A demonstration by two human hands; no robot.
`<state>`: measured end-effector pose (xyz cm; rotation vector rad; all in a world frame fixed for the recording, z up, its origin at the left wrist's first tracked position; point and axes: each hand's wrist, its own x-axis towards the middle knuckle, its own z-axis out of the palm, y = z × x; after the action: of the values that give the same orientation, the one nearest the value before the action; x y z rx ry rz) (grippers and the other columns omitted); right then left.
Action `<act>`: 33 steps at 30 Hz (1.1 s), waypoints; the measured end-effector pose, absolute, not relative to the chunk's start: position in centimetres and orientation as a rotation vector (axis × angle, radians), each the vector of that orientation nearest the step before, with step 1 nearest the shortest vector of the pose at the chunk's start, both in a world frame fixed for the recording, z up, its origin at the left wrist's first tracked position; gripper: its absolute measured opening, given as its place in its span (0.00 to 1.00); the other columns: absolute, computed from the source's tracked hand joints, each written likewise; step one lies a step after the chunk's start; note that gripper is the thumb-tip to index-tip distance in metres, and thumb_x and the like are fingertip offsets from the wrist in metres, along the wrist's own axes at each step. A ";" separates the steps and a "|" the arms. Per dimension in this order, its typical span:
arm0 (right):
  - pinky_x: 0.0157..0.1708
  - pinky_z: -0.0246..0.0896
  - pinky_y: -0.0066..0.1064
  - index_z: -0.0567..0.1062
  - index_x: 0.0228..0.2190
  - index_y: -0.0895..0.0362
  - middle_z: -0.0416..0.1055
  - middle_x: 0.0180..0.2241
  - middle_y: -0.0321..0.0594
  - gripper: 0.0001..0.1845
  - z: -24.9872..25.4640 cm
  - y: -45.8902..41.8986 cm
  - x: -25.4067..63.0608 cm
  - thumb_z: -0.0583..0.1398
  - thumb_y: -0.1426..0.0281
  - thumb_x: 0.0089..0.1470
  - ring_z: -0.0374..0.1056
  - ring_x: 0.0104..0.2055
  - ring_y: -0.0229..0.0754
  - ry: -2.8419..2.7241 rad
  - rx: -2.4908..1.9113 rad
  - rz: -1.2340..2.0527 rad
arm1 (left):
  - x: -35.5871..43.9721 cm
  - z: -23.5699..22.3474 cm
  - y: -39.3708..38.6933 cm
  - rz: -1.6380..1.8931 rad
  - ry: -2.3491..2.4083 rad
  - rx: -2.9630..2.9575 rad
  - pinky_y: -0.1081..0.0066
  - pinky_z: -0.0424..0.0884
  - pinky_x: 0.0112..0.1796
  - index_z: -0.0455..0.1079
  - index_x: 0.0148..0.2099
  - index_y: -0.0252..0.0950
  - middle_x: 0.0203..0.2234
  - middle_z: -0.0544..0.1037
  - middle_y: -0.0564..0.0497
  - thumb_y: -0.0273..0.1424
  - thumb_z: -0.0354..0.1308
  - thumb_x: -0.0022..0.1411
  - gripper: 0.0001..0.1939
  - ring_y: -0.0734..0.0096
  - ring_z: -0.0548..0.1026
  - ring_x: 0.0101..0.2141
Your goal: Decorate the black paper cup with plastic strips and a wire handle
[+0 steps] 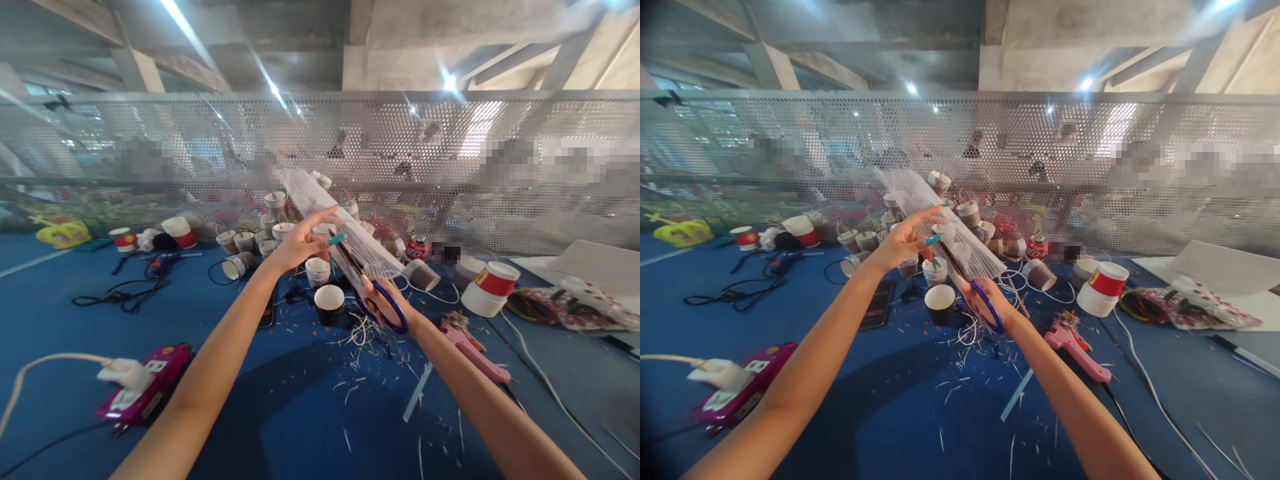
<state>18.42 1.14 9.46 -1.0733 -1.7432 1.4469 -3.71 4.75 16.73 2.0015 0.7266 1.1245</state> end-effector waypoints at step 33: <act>0.11 0.44 0.26 0.60 0.19 0.54 0.54 0.15 0.31 0.29 9.8 1.1 19.3 0.50 0.41 0.48 0.50 0.13 0.30 -1.854 -0.945 1.411 | -3.7 16.9 4.7 1.210 0.971 2.082 0.78 0.68 0.22 0.64 0.57 0.40 0.36 0.79 0.48 0.32 0.66 0.47 0.34 0.78 0.71 0.23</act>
<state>19.32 1.13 9.82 -0.9449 -1.8545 1.4112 -3.72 4.70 16.95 2.0823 0.9712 1.2101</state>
